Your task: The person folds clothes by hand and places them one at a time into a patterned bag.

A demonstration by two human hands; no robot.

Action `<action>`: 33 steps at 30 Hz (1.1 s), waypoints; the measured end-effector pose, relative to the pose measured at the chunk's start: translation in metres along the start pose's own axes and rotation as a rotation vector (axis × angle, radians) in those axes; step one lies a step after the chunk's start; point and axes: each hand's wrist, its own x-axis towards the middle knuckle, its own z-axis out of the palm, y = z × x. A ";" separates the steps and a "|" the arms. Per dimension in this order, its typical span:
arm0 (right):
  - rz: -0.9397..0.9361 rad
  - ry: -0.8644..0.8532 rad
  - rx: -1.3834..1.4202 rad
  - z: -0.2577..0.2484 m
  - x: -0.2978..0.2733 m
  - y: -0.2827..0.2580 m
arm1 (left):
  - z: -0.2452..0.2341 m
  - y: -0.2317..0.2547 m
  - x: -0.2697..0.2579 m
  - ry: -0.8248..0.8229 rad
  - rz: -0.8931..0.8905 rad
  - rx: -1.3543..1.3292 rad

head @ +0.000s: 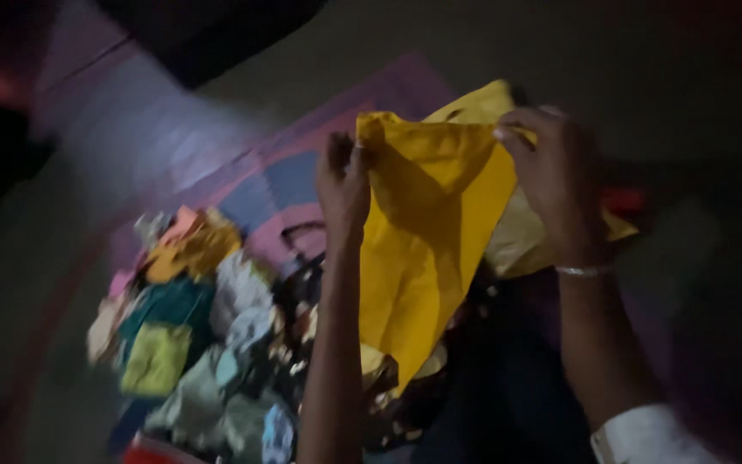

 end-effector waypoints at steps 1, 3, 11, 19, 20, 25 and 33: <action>-0.033 0.039 -0.020 0.002 0.006 0.016 | 0.019 -0.017 0.009 -0.027 -0.028 -0.056; -0.064 0.052 -0.069 -0.012 0.016 0.055 | 0.063 -0.039 0.029 -0.078 -0.113 -0.178; 0.207 -0.002 -0.137 0.005 0.042 0.187 | 0.178 -0.076 0.048 -0.136 -0.414 -0.225; -0.009 -0.010 0.000 -0.009 0.040 0.184 | 0.198 -0.090 0.061 -0.312 -0.381 -0.496; 0.030 -0.046 0.059 -0.008 0.028 0.175 | 0.186 -0.091 0.058 -0.344 -0.411 -0.497; 0.118 -0.301 0.054 -0.002 -0.039 0.136 | 0.135 -0.076 0.018 -0.239 -0.697 -0.330; 0.102 -0.557 0.094 0.013 -0.136 0.146 | 0.077 -0.136 -0.067 -0.487 -0.379 0.263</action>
